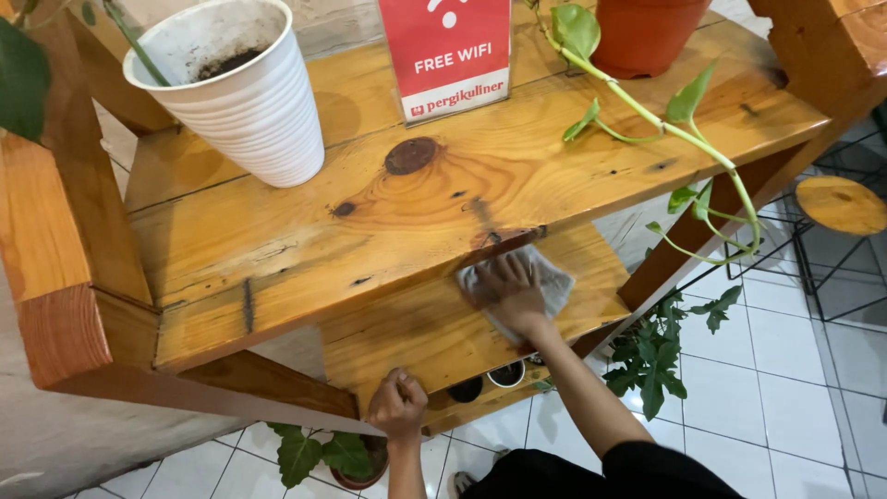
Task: Wiping a wooden shelf with a cloth.
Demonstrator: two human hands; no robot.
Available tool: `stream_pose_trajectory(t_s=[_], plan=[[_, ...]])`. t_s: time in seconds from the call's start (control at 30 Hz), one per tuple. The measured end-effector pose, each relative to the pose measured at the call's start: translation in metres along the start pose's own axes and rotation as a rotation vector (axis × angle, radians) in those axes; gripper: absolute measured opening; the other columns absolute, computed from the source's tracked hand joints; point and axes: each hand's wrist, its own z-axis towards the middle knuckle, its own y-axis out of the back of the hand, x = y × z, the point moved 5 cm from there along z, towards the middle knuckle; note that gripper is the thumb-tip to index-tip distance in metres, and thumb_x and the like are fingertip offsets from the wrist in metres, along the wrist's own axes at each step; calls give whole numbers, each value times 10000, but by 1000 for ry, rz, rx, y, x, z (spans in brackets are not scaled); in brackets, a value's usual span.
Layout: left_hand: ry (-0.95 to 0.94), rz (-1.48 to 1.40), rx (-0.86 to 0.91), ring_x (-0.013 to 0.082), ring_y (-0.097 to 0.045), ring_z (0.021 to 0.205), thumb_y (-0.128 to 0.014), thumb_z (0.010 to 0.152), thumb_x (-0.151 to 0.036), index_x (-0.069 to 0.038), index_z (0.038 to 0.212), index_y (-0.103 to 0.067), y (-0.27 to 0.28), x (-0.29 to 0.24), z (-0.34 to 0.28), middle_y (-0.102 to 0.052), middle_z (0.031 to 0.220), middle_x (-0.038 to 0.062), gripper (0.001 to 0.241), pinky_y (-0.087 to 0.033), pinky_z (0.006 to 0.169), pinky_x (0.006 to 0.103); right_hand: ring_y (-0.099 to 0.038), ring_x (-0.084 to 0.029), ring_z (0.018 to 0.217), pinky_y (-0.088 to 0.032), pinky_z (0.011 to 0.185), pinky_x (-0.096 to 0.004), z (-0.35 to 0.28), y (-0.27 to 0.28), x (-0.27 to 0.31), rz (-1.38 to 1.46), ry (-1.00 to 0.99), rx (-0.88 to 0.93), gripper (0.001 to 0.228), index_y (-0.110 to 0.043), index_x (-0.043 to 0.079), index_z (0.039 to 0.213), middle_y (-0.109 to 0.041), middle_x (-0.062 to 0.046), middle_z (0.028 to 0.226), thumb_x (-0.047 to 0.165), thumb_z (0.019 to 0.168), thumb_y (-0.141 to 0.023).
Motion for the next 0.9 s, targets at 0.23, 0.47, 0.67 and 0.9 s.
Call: stream_pose_trajectory(t_s=[0.23, 0.47, 0.67, 0.9], plan=[[4, -17, -19, 151, -444, 390, -650, 871, -48, -25, 828, -714, -3, 14, 4, -609, 547, 23, 81, -378, 410, 280, -115, -273, 1590, -37, 1273, -591, -4, -24, -55, 135, -188, 179, 711, -509, 452, 1435, -169, 49, 1716, 792, 811, -511], [8, -37, -40, 154, -410, 385, -648, 876, -31, -41, 838, -721, 4, 1, 3, -550, 509, -6, 83, -353, 415, 282, -87, -392, 1577, 16, 1227, -667, 31, -41, -30, -77, -78, 72, 925, -419, 210, 1525, -237, -166, 1678, 862, 893, -239], [4, -2, -2, 129, -408, 383, -645, 867, -24, -29, 834, -726, -4, 9, -5, -580, 529, -10, 88, -338, 407, 267, -123, -316, 1579, 12, 1266, -578, -40, -14, -20, 264, 12, 164, 585, -685, 354, 1308, -196, -59, 1703, 675, 819, -662], [23, -38, -39, 180, -443, 406, -645, 851, -35, -18, 810, -736, 11, 10, 6, -601, 562, 31, 101, -382, 431, 302, -283, -339, 1522, -173, 1205, -613, 21, -39, -61, 112, -104, -171, 856, -526, 275, 1507, -378, -94, 1638, 694, 778, -687]])
